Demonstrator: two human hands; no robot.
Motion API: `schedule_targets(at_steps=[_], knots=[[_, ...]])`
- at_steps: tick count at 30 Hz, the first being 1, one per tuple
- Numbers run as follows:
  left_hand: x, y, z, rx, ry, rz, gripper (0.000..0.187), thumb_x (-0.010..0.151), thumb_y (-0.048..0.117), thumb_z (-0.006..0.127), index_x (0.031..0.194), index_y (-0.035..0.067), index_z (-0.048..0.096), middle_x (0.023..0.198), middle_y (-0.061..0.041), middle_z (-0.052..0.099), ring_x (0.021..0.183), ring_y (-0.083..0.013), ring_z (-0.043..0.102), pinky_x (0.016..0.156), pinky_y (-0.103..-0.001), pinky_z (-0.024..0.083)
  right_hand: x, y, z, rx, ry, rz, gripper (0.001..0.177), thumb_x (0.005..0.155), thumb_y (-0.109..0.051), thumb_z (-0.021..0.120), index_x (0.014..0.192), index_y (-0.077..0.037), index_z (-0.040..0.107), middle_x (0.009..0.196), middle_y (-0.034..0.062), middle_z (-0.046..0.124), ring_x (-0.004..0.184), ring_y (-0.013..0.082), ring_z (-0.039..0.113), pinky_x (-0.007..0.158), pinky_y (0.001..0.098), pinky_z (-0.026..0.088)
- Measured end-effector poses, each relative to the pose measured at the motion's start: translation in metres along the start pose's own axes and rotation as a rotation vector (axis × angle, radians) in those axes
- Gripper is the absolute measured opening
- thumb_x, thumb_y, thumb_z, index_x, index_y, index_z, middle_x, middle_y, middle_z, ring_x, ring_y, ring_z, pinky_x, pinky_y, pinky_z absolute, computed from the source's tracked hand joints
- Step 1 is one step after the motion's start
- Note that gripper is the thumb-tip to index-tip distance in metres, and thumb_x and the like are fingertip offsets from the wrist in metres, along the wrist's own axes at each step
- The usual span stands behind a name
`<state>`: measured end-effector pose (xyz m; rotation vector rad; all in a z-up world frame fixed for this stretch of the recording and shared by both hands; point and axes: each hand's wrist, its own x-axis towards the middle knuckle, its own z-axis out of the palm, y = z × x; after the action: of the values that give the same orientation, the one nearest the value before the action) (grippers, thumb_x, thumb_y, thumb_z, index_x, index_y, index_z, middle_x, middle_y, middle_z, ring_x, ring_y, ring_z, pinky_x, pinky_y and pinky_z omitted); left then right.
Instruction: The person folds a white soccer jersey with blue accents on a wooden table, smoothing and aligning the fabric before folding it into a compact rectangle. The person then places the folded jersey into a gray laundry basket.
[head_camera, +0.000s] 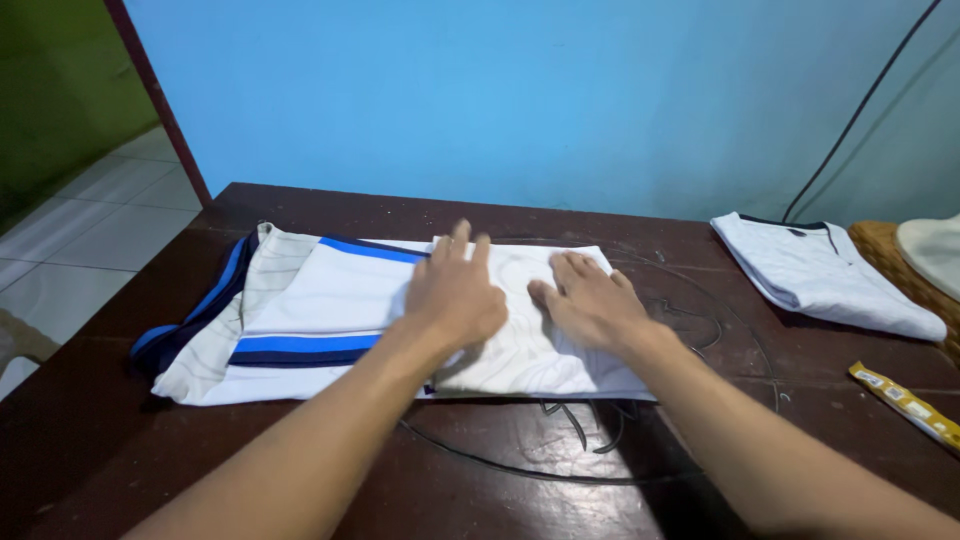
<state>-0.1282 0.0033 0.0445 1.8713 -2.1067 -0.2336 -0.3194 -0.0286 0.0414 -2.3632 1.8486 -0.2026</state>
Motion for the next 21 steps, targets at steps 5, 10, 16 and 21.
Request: schedule_targets(at_steps=[5, 10, 16, 21], knots=[[-0.014, 0.0, 0.01, 0.041, -0.118, -0.004, 0.07, 0.102, 0.042, 0.035, 0.159, 0.003, 0.022, 0.169, -0.015, 0.012, 0.157, -0.0358, 0.007, 0.125, -0.054, 0.01, -0.002, 0.007, 0.006, -0.01, -0.08, 0.12, 0.085, 0.096, -0.065, 0.028, 0.163, -0.015, 0.016, 0.172, 0.0006, 0.011, 0.159, 0.0195, 0.006, 0.127, 0.0535, 0.009], [-0.021, -0.021, -0.001, 0.03, -0.068, 0.069, 0.071, 0.1, 0.046, 0.036, 0.159, 0.009, 0.025, 0.17, -0.013, 0.013, 0.158, -0.0306, 0.008, 0.125, -0.051, 0.01, 0.007, 0.026, 0.003, 0.235, 0.055, 0.077, 0.072, 0.097, -0.059, 0.033, 0.153, -0.014, 0.04, 0.163, 0.0057, 0.035, 0.148, 0.0261, 0.033, 0.12, 0.0476, 0.026], [-0.031, -0.061, -0.025, 0.118, -0.11, -0.066, 0.071, 0.099, 0.055, 0.031, 0.161, 0.023, 0.022, 0.17, -0.009, 0.009, 0.157, -0.0275, 0.007, 0.125, -0.052, 0.008, 0.005, 0.08, -0.017, 0.48, 0.31, 0.372, 0.056, 0.08, -0.041, 0.059, 0.119, -0.004, 0.073, 0.125, 0.0198, 0.074, 0.119, 0.0339, 0.07, 0.104, 0.0442, 0.052], [-0.049, -0.094, -0.036, 0.223, -0.103, -0.177, 0.068, 0.1, 0.055, 0.028, 0.161, 0.023, 0.025, 0.171, -0.011, 0.01, 0.157, -0.0317, 0.009, 0.125, -0.054, 0.008, 0.009, 0.091, -0.022, 0.219, 0.063, 0.428, 0.054, 0.088, -0.046, 0.059, 0.114, -0.001, 0.075, 0.126, 0.0303, 0.064, 0.118, 0.0448, 0.06, 0.099, 0.0489, 0.047]])
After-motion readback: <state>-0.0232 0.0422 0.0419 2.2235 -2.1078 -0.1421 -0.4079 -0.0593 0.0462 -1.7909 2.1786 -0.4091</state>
